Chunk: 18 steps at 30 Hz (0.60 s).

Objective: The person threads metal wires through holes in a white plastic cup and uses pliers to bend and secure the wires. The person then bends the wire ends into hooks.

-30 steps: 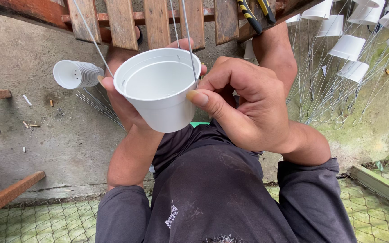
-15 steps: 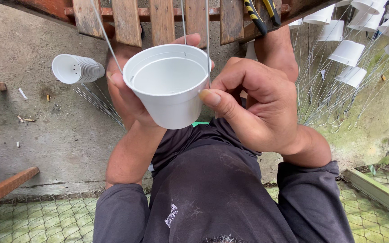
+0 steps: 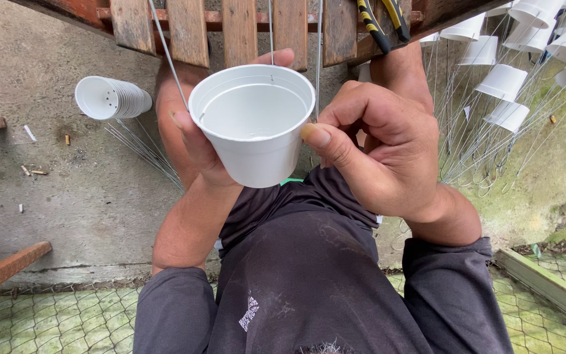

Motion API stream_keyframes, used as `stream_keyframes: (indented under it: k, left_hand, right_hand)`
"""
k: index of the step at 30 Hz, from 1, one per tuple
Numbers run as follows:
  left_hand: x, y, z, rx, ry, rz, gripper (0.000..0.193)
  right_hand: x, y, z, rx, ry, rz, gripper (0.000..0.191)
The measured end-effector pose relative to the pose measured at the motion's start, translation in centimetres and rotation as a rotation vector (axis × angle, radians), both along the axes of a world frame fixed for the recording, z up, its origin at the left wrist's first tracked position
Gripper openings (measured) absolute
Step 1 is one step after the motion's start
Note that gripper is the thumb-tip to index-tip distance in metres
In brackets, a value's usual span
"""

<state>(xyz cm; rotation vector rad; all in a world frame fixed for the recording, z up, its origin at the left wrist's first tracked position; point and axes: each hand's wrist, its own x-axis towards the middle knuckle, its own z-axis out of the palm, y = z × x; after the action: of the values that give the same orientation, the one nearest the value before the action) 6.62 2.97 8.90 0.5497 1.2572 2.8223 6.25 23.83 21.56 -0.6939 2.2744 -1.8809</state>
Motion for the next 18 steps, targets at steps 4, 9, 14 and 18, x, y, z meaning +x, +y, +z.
stream_keyframes:
  k: [4,9,14,18]
  left_hand:
    - [0.2,-0.5,0.4,-0.035,-0.046,-0.011,0.094]
    - [0.4,-0.7,0.9,0.029,-0.067,-0.111,0.093]
    - [0.9,-0.8,1.3,0.146,-0.156,-0.215,0.094]
    - [1.0,-0.5,1.4,0.138,-0.211,-0.221,0.099]
  right_hand:
    - [-0.1,0.4,-0.4,0.009,0.025,0.029,0.011]
    - [0.1,0.9,-1.0,-0.04,-0.073,0.067,0.011]
    - [0.0,0.8,-1.2,-0.098,-0.134,0.102,0.014]
    - [-0.7,0.1,-1.1,-0.206,-0.151,0.12,0.02]
